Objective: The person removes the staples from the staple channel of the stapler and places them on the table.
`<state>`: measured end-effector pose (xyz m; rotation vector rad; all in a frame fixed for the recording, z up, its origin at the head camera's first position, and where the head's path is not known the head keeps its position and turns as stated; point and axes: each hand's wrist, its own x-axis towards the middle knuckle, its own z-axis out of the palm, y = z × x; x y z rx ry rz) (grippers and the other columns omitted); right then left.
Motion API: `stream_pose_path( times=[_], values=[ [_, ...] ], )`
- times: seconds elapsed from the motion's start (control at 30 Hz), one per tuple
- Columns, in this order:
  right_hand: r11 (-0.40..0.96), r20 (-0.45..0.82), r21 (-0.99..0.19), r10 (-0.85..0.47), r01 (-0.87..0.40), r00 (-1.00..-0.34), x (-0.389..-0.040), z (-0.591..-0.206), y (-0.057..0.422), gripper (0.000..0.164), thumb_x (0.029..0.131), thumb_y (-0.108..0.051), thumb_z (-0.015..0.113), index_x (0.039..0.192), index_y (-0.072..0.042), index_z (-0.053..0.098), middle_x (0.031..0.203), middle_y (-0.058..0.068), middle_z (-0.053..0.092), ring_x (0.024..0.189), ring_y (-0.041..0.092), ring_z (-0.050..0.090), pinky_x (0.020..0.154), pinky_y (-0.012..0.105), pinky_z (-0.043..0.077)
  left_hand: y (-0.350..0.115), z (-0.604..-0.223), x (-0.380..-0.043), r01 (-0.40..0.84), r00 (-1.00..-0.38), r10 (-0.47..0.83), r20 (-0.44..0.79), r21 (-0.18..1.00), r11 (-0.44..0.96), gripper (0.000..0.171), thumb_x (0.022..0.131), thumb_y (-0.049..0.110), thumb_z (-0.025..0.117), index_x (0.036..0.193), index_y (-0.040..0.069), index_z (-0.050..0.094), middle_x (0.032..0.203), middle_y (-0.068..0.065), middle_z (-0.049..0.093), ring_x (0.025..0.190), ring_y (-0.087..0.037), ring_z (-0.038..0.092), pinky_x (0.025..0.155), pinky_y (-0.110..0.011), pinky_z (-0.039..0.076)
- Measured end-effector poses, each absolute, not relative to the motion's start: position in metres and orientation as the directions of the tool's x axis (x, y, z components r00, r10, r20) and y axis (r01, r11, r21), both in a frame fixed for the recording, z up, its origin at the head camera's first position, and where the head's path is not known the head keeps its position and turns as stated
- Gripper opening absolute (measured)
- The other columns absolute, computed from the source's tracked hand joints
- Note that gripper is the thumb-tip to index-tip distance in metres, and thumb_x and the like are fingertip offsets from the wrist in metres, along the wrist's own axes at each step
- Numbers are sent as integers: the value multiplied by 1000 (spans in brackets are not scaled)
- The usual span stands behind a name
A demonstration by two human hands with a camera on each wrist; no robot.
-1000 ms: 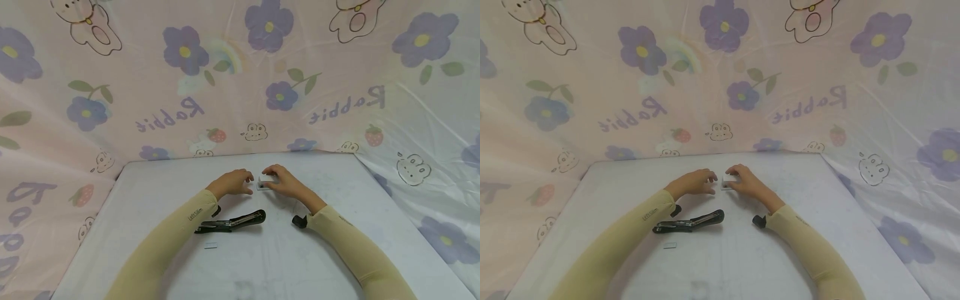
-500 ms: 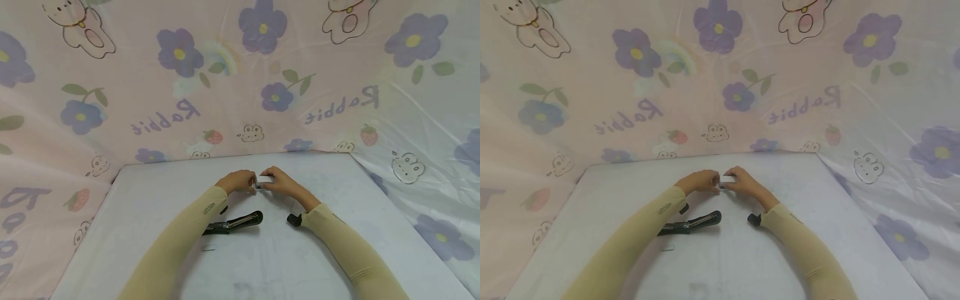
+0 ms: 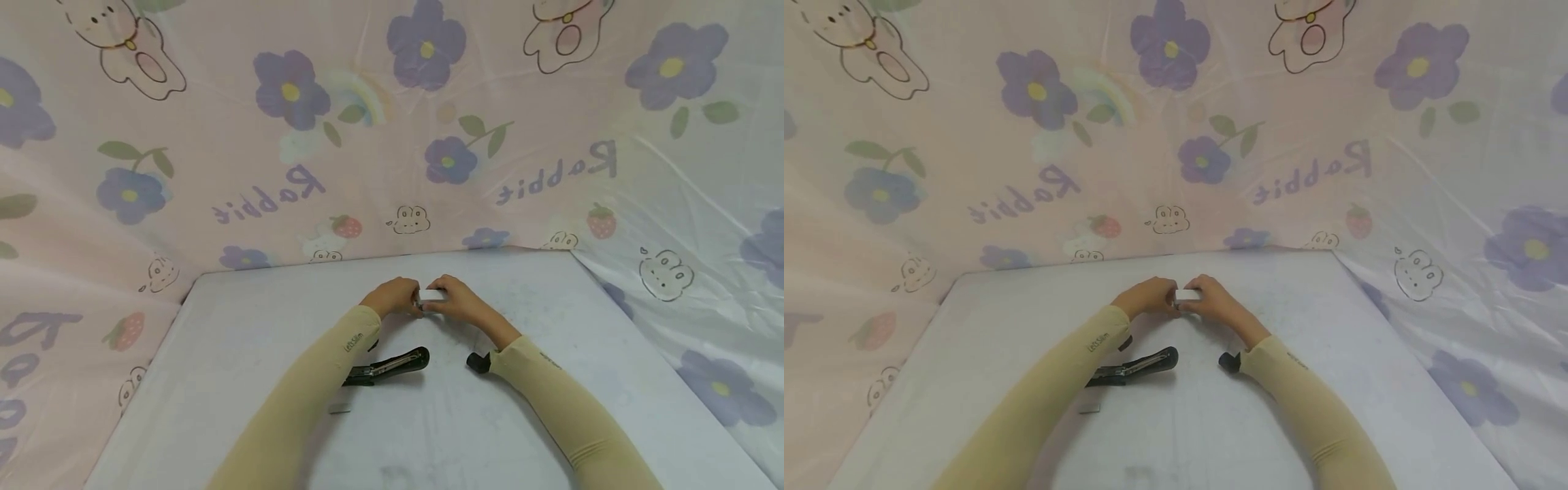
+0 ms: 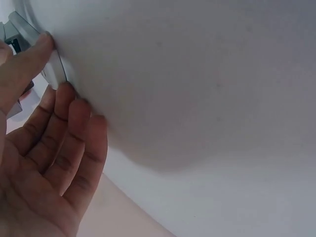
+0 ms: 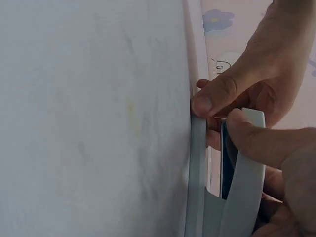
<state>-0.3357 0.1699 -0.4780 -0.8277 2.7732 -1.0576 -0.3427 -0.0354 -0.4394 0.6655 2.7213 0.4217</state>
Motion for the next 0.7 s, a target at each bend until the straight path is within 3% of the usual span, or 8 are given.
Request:
stream_pose_path(
  times=[0.47,0.7],
  values=[
    [623,49,-680,-487,-386,-872,-337,-472,170,47,98,-27,82,133,2,67,133,20,65,130,40,60,112,56,45,-33,-444,-343,394,-849,477,-226,332,857,28,94,24,87,106,8,68,90,-1,65,82,-15,56,82,-32,50],
    [625,31,-696,-466,-354,-884,-334,-468,170,50,98,-29,82,135,1,66,136,19,65,133,41,58,114,58,44,-35,-454,-352,400,-843,488,-226,342,850,31,94,30,87,110,11,69,94,0,66,85,-16,58,85,-36,52]
  ],
)
